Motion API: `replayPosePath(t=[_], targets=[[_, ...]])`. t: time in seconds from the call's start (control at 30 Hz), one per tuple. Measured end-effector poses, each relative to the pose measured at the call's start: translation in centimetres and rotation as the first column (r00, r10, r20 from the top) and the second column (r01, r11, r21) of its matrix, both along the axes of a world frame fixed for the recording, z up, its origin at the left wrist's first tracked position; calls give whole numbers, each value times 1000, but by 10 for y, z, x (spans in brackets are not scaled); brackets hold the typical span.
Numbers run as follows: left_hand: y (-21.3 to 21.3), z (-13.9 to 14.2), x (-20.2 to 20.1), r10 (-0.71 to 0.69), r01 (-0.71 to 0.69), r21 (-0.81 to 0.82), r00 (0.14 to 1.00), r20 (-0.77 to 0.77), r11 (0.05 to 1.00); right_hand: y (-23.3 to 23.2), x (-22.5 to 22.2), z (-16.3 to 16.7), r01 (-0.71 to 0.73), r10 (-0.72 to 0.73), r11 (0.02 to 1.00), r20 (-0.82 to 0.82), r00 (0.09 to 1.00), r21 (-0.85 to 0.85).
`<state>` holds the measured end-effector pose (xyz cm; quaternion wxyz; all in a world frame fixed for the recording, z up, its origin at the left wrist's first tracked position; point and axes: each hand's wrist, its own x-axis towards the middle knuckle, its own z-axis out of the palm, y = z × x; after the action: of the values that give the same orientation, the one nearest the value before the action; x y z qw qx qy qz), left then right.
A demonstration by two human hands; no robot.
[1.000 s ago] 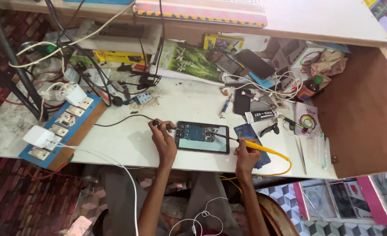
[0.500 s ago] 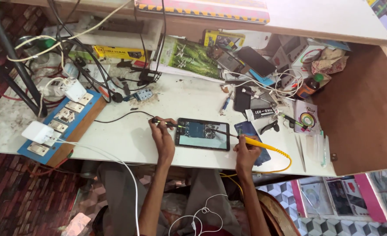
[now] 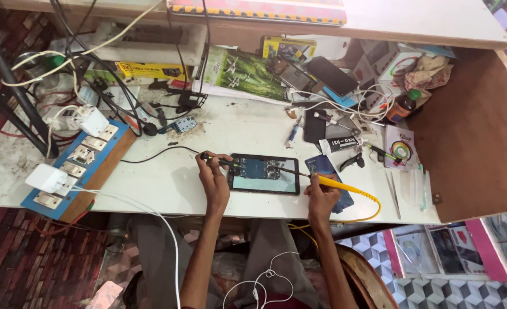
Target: The person uses a hot air gun and a small probe to work on the exposed circuit board of a disassembled tablet. They repeatedly direct hot air at specific components while holding the device steady, occasionally adjusting the probe position on the board.
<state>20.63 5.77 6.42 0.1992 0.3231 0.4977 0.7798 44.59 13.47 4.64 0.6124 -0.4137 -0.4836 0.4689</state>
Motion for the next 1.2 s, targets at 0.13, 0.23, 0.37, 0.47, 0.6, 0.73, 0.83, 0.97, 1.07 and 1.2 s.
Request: replayPosePath(t=[0.13,0.23,0.37,0.47,0.6,0.73,0.83,0.97,1.07,1.2], targets=[[2,1,2,-24,24,-6,1000,0,1000,-1,-1,5,34,-34,998,5,999,-54],[5,-1,2,-28,30,19,998,-62,999,1,0,6,28,-27,998,21,999,-50],[11,-10,2,-39,39,-2,994,-100,999,4,0,5,37,-36,998,21,999,-56],[16,-14,3,-102,102,22,994,22,995,7,3,6,27,-26,999,11,1000,-45],[19,-13,6,-105,105,-6,994,22,994,13,5,13,25,-25,998,12,1000,-57],[22,-9,9,-81,81,-12,997,8,997,14,9,18,17,-14,998,58,998,-53],[22,-8,11,-72,72,-42,997,7,997,14,10,17,0,-1,999,-10,1000,-47],[23,-6,11,-85,85,-55,996,7,995,18,10,15,7,-8,998,-10,1000,-70],[24,-6,12,-76,77,-100,997,14,992,19,12,14,18,-17,996,4,1000,-82],[25,-4,13,-83,85,-60,996,28,995,20,12,17,19,-18,998,13,1000,-67]])
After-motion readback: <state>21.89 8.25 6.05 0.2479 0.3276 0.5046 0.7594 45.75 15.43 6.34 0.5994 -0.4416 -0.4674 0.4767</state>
